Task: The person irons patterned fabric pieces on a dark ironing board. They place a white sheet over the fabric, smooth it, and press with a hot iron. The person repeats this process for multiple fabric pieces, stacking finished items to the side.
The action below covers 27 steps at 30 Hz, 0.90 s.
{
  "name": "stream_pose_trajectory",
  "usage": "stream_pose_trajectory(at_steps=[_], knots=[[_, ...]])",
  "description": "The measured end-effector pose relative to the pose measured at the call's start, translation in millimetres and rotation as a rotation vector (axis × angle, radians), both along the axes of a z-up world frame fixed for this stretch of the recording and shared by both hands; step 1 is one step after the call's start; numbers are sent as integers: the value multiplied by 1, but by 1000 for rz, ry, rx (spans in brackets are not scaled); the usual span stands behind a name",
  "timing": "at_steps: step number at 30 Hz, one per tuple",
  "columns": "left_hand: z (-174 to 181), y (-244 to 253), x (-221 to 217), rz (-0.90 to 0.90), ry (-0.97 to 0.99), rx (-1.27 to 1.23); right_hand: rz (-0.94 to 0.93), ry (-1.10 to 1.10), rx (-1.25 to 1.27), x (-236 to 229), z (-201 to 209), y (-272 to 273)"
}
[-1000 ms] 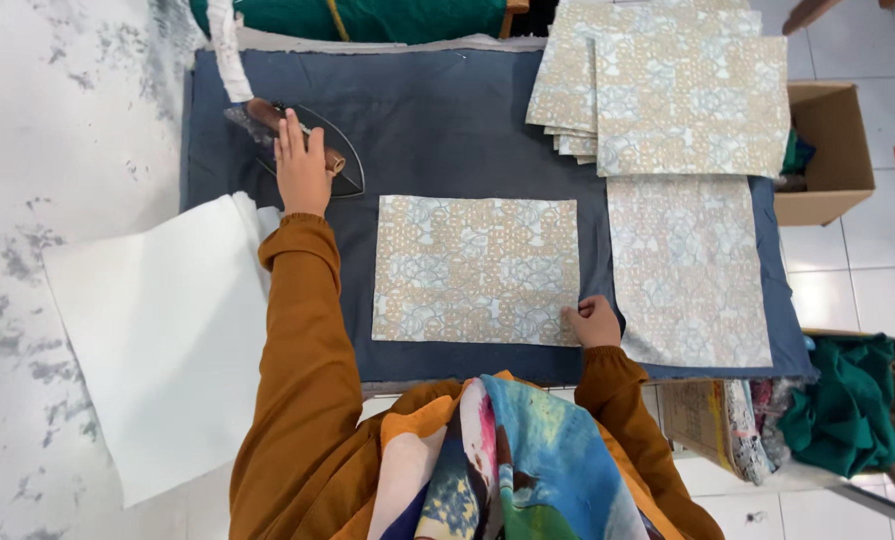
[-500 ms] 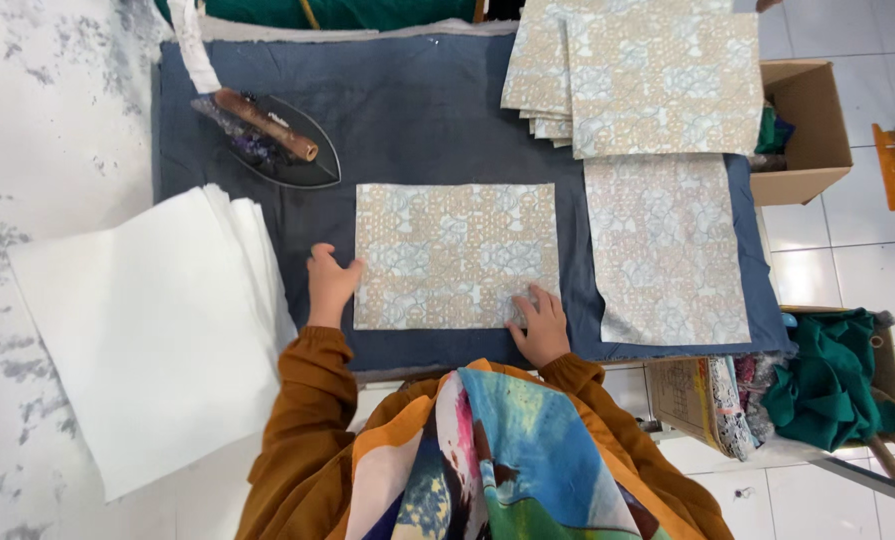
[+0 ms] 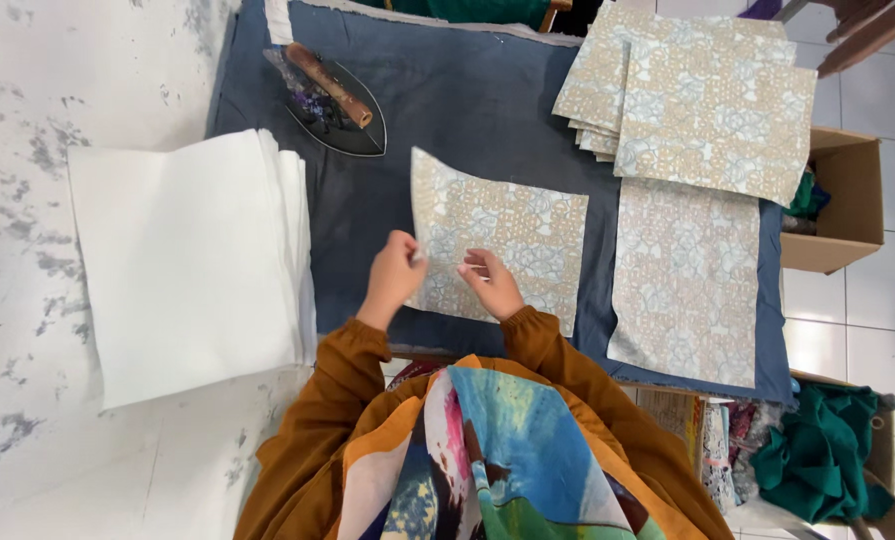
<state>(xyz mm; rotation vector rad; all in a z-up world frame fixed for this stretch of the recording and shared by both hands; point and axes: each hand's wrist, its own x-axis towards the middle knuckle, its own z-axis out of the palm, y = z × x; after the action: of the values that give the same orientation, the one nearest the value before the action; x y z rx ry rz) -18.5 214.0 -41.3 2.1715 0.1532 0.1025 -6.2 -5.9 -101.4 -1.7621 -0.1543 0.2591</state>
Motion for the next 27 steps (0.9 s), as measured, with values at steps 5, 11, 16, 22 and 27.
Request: stream_pose_trajectory(at_steps=[5,11,16,22,27], knots=[[34,-43,-23,-654,155,-352,-164,65,21,-3,44,-26],[-8,48,3,-75,207,872,-324,27,97,-33,93,-140],[-58,66,6,-81,425,896,-591,83,-172,-73,126,-306],[-44,57,19,-94,520,887,-812,77,-547,-111,187,-452],[-36,58,15,-87,598,864,-749,-61,-948,-72,235,-506]])
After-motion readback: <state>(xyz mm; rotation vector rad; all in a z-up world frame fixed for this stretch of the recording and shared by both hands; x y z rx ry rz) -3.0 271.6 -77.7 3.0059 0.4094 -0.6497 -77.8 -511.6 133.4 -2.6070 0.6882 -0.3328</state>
